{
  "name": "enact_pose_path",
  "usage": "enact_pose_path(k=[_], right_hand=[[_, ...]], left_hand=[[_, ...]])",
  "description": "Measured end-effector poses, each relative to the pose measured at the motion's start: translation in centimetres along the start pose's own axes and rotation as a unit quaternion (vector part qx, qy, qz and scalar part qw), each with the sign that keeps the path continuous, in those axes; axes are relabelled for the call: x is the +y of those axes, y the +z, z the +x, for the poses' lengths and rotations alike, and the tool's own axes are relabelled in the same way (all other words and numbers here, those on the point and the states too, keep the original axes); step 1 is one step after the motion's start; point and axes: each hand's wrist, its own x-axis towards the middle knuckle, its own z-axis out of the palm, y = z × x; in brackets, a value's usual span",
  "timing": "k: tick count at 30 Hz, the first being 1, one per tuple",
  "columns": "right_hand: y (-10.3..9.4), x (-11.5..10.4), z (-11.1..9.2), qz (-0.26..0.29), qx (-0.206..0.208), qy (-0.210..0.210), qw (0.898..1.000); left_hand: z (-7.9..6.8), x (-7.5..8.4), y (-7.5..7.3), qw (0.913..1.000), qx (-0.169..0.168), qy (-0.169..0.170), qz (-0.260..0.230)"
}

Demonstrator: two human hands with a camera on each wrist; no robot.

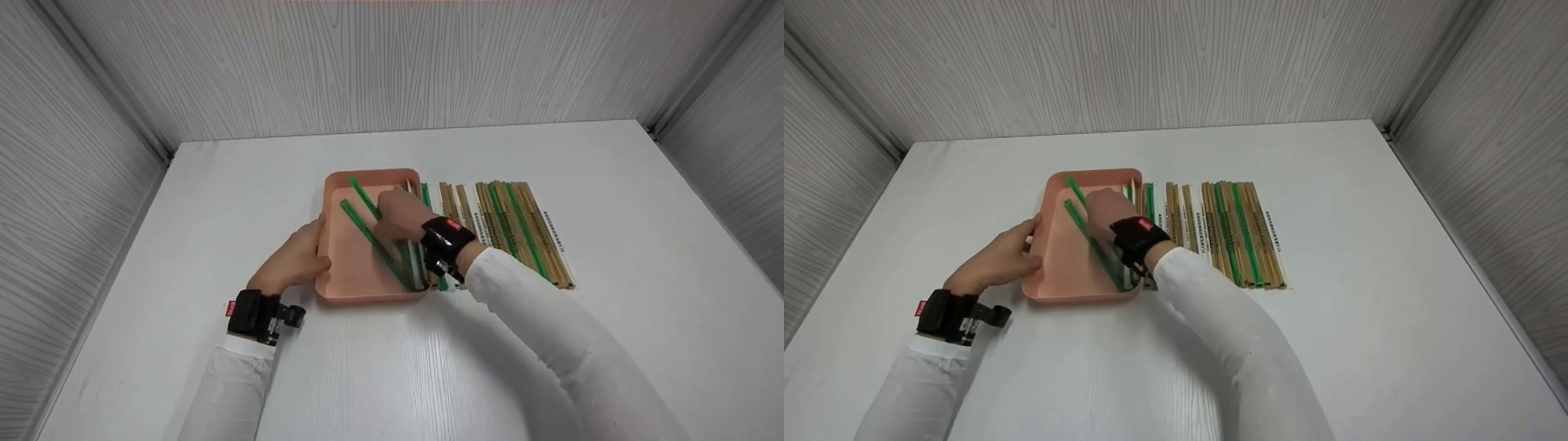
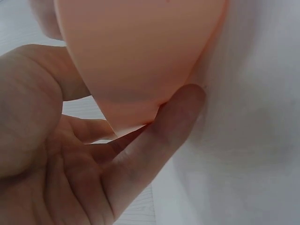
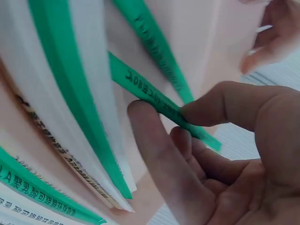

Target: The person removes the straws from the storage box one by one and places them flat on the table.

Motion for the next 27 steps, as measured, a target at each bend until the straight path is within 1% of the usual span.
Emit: enact_pose_path(k=[2,3,4,6,8,10,12,13,14,15,17,19,23,25,27], right_hand=[[-0.6,0.0,-0.9,0.067,0.013,-0.014,0.998],[-0.9,0.1,-1.3,0.097,0.029,-0.034,0.994],[-1.1,0.2,-1.7,0.127,0.044,-0.055,0.989],[-1.8,0.4,-2.8,0.190,0.066,-0.074,0.977],[-2.5,0.9,-4.0,0.238,0.093,-0.095,0.962],[-3.4,1.7,-5.1,0.281,0.119,-0.104,0.946],[-4.4,2.8,-6.4,0.309,0.147,-0.105,0.934],[-4.9,3.5,-7.0,0.314,0.163,-0.106,0.929],[-5.4,4.3,-7.6,0.315,0.178,-0.102,0.927],[-5.8,5.3,-8.1,0.314,0.191,-0.095,0.925],[-6.7,7.3,-9.2,0.305,0.210,-0.071,0.926],[-7.5,9.3,-10.1,0.298,0.219,-0.042,0.928],[-8.7,13.0,-11.7,0.272,0.222,0.014,0.936],[-9.1,14.8,-12.3,0.252,0.218,0.037,0.942],[-9.5,16.5,-12.9,0.235,0.215,0.057,0.946]], left_hand=[[0.0,-0.1,-0.2,1.0000,0.000,0.001,0.001],[0.0,-0.2,-0.2,1.0000,0.000,0.000,0.001],[-0.1,-0.2,-0.3,1.0000,0.001,-0.001,0.002],[-0.1,-0.2,-0.3,1.0000,0.000,-0.006,0.005],[0.0,-0.2,-0.2,0.9999,0.000,-0.011,0.007],[0.0,-0.2,-0.1,0.9998,-0.001,-0.016,0.008],[0.0,-0.2,-0.1,0.9998,-0.001,-0.018,0.005],[0.0,-0.2,-0.1,0.9998,0.000,-0.018,0.003],[0.0,-0.2,-0.1,0.9998,0.001,-0.017,0.001],[0.0,-0.3,-0.1,0.9999,0.002,-0.016,0.000],[-0.1,-0.3,-0.2,0.9999,0.004,-0.015,0.000],[-0.1,-0.4,-0.3,0.9999,0.005,-0.016,0.001],[-0.2,-0.5,-0.3,0.9997,0.005,-0.023,0.001],[-0.2,-0.5,-0.4,0.9996,0.005,-0.027,0.001],[-0.2,-0.4,-0.4,0.9996,0.005,-0.029,0.001]])
